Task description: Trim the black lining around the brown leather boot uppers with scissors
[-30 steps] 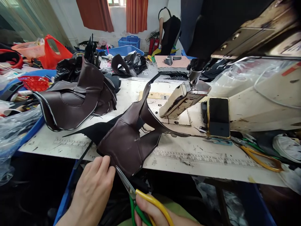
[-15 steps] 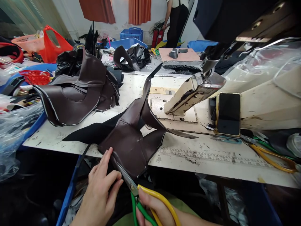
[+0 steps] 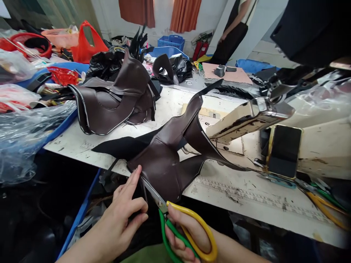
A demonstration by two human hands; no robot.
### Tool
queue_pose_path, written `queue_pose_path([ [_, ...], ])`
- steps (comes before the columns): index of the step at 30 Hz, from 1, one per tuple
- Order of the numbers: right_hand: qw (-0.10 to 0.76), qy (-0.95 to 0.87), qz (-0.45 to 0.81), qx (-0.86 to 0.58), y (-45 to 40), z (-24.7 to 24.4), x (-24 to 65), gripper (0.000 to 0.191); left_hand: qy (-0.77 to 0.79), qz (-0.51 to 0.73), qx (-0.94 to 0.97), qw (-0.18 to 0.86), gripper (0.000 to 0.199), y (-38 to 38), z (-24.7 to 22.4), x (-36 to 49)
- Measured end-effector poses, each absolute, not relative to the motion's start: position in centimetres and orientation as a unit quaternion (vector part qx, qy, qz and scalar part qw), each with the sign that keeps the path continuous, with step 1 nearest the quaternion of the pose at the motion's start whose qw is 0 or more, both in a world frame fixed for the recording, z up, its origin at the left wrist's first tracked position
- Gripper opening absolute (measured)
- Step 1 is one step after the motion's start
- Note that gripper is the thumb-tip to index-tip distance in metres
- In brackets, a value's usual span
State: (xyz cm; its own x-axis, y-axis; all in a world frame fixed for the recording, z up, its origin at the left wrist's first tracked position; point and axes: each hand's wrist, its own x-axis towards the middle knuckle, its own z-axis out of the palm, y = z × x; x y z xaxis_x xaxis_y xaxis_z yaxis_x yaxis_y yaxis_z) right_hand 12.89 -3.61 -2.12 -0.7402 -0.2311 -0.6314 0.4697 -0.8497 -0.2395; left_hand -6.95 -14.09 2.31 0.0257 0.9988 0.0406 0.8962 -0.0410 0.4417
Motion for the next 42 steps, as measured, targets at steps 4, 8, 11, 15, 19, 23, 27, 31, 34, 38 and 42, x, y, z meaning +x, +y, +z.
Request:
queue_pose_path([
  [4, 0.224, 0.260, -0.879, 0.331, -2.5, -1.5, 12.6, 0.065, 0.656, 0.216, 0.699, 0.182, 0.018, -14.2, 2.9, -8.2],
  [8, 0.222, 0.336, -0.841, 0.361, -2.2, -1.1, 12.4, 0.062, 0.725, 0.295, 0.591, 0.197, 0.020, -13.4, 2.3, -8.9],
  [11, 0.198, 0.402, -0.817, 0.361, -2.4, -0.9, 12.1, 0.066, 0.798, 0.221, 0.553, 0.091, 0.004, -12.1, 1.1, -8.6],
  [15, 0.187, 0.461, -0.804, 0.326, -2.1, -0.2, 11.9, 0.065, 0.804, 0.132, 0.580, -0.008, 0.022, -11.2, 1.0, -8.5],
  [19, 0.186, 0.499, -0.799, 0.279, -1.5, 0.5, 12.1, 0.066, 0.767, 0.232, 0.591, 0.091, 0.022, -12.3, 1.3, -8.7],
  [23, 0.177, 0.492, -0.806, 0.277, -1.8, 0.3, 12.1, 0.065, 0.786, 0.279, 0.534, 0.137, 0.021, -13.8, 0.6, -7.7],
  [27, 0.199, 0.439, -0.827, 0.290, -2.2, -0.3, 11.4, 0.064, 0.799, 0.271, 0.513, 0.157, 0.023, -14.2, 0.4, -7.2],
  [31, 0.222, 0.348, -0.861, 0.297, -2.3, -0.8, 10.9, 0.060, 0.778, 0.238, 0.543, 0.209, 0.023, -14.4, 0.7, -8.6],
  [34, 0.223, 0.262, -0.894, 0.287, -2.6, -1.4, 10.7, 0.061, 0.764, 0.221, 0.560, 0.233, 0.023, -14.6, 0.8, -9.5],
  [38, 0.175, 0.139, -0.952, 0.209, -4.4, -3.1, 10.2, 0.064, 0.760, 0.211, 0.573, 0.223, 0.021, -14.6, 0.8, -9.7],
  [42, 0.113, 0.083, -0.982, 0.126, -6.4, -5.5, 9.8, 0.065, 0.764, 0.202, 0.579, 0.201, 0.019, -14.5, 0.7, -9.4],
])
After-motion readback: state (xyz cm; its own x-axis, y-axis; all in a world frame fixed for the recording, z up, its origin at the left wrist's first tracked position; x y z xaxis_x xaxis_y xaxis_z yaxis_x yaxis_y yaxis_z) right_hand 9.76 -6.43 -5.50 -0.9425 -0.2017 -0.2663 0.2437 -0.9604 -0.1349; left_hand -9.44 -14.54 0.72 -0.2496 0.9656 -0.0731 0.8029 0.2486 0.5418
